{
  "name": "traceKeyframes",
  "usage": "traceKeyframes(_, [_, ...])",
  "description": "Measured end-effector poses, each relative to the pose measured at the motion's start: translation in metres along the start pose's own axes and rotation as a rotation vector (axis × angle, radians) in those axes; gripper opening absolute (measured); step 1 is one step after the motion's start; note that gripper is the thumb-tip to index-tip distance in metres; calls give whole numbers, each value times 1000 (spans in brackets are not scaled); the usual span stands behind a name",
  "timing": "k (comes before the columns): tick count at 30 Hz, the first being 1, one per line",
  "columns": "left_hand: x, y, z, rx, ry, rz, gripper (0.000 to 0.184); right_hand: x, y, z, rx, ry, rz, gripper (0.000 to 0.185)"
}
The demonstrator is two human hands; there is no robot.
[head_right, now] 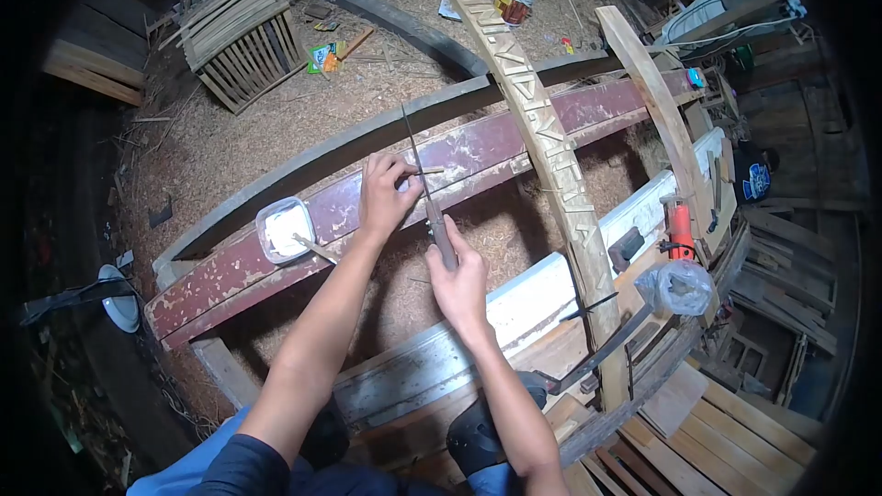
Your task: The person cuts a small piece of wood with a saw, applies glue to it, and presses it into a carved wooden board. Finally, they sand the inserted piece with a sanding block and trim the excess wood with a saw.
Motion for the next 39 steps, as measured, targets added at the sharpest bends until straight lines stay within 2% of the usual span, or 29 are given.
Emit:
traceKeyframes(3, [0,1,0,19,9,-1,12,-1,3,-3,-34,-94,-32,53])
traceKeyframes(10, [-3,0,-3,56,26,-1,13,-10,9,-11,-4,-67,-24,54])
traceKeyframes(12, [-5,0,-3,59,31,-9,13,-13,11,-12,29,72,23,53])
traceKeyframes(13, [-6,0,-3,68,45,-13,14,-14,13,-16,30,72,24,53])
traceKeyframes(16, [-9,0,-5,90,72,-12,17,-17,16,-22,-10,-54,-52,53])
traceKeyframes(21, [-13,-1,-6,94,73,31,19,-16,18,-26,66,77,-3,48])
traceKeyframes(24, [-14,-2,-7,114,120,-5,19,-17,20,-25,-21,26,-43,47])
traceKeyframes(34, [-16,1,-8,150,113,33,19,-17,23,-24,52,35,-93,46])
traceKeyframes(36, [-14,0,-7,158,119,23,19,-19,22,-23,50,138,-40,46])
traceKeyframes(37, [-14,0,-7,161,129,20,18,-17,25,-24,49,136,-37,46])
traceKeyframes(39, [-16,3,-8,158,137,19,18,-14,25,-23,31,-47,-138,45])
Point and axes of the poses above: each hand's wrist, its own x-axis towards the middle knuckle, its own y-axis out of the palm, z = x × y, the point moved 4 cm from there along x, towards the middle knuckle, and after that the axes turned 4 degrees about -x, right-handed, at the moved point
